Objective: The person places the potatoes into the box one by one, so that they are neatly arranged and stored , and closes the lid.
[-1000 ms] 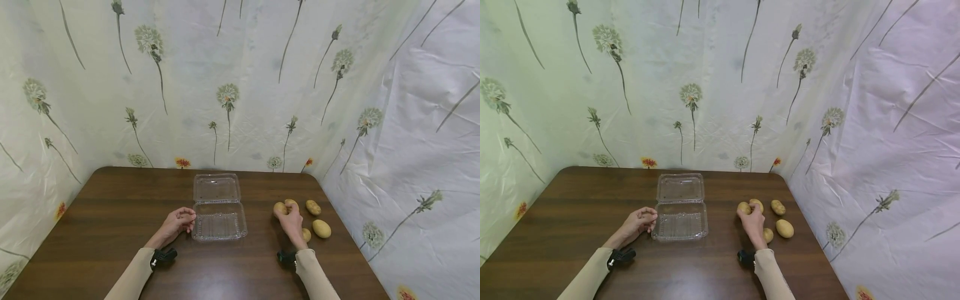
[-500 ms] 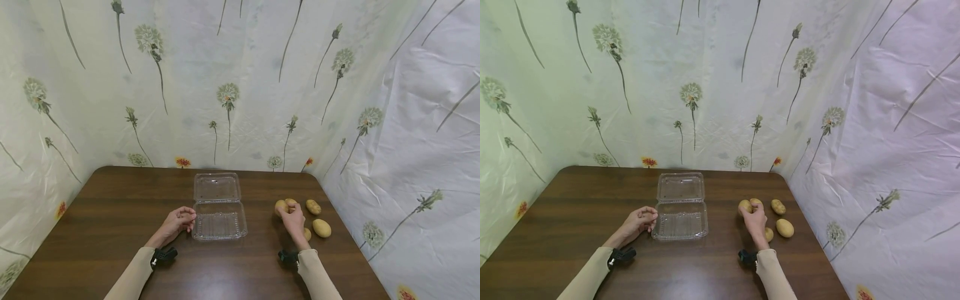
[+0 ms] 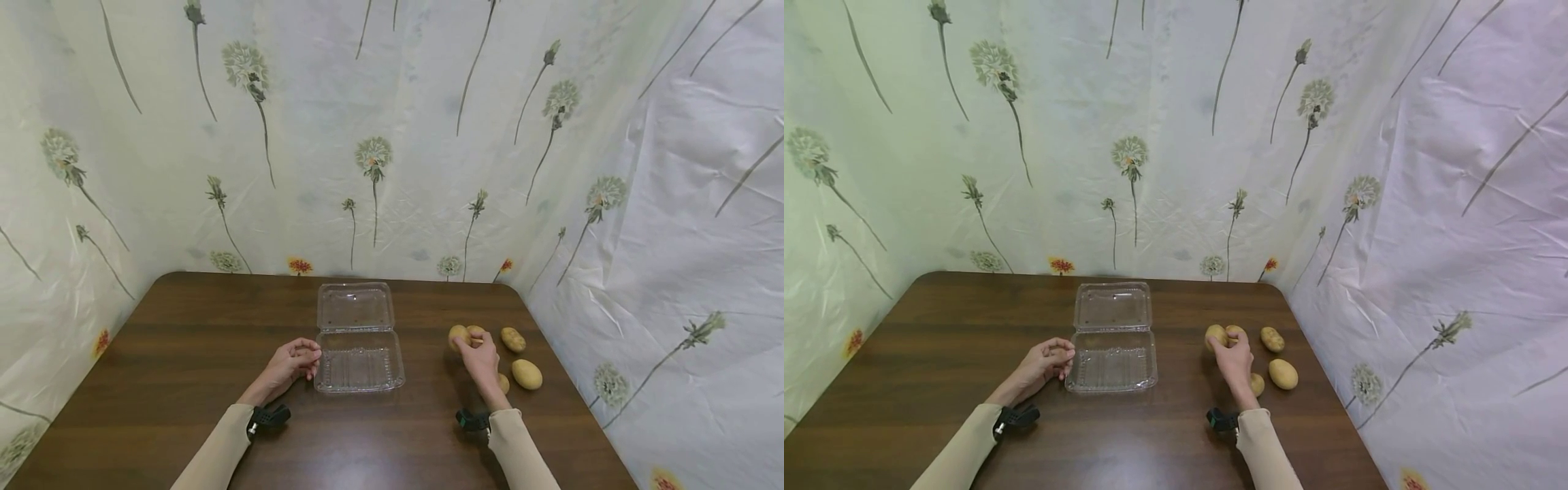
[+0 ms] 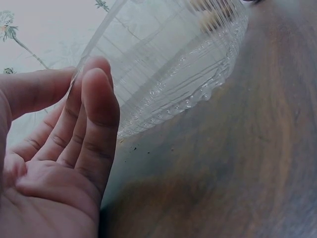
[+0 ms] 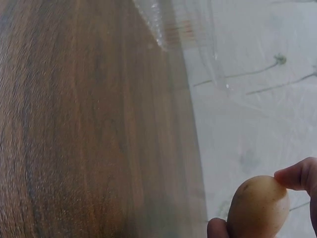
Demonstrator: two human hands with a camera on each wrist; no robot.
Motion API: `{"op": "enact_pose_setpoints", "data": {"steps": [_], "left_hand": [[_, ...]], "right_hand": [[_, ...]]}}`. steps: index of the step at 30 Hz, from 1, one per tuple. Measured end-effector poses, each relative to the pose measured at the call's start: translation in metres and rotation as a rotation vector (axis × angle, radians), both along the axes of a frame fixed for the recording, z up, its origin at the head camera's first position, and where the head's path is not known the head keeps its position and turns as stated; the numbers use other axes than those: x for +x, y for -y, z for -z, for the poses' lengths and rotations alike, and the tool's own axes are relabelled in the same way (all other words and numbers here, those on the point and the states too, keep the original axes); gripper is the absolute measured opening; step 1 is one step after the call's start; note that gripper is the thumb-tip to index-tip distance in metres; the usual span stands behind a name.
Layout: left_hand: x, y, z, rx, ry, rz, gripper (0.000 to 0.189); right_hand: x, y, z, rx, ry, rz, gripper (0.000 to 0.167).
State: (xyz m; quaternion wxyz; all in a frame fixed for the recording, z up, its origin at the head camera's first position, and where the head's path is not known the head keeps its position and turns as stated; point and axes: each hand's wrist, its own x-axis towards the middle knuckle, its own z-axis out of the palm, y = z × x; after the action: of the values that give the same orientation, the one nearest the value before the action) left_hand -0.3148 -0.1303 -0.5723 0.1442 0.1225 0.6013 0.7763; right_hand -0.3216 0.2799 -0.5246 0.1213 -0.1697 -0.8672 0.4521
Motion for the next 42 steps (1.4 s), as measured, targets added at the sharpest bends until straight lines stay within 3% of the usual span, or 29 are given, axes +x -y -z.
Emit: {"op": "enact_pose_setpoints", "data": {"steps": [11,28,42], "left_hand": [[-0.001,0.001,0.0,-0.005,0.0,-0.004,0.021],[-0.002,0.002,0.003,0.003,-0.011,-0.002,0.029],[-0.002,0.002,0.005,-0.006,-0.045,0.006,0.022]], "right_hand": [[0.003,0.004,-0.01,-0.036,0.017,-0.022,0.054],[0.005,0.016,-0.029,-0.059,-0.026,-0.049,0.057],[0.007,0.044,-0.052,-0.131,-0.129,-0.131,0.056]]}}
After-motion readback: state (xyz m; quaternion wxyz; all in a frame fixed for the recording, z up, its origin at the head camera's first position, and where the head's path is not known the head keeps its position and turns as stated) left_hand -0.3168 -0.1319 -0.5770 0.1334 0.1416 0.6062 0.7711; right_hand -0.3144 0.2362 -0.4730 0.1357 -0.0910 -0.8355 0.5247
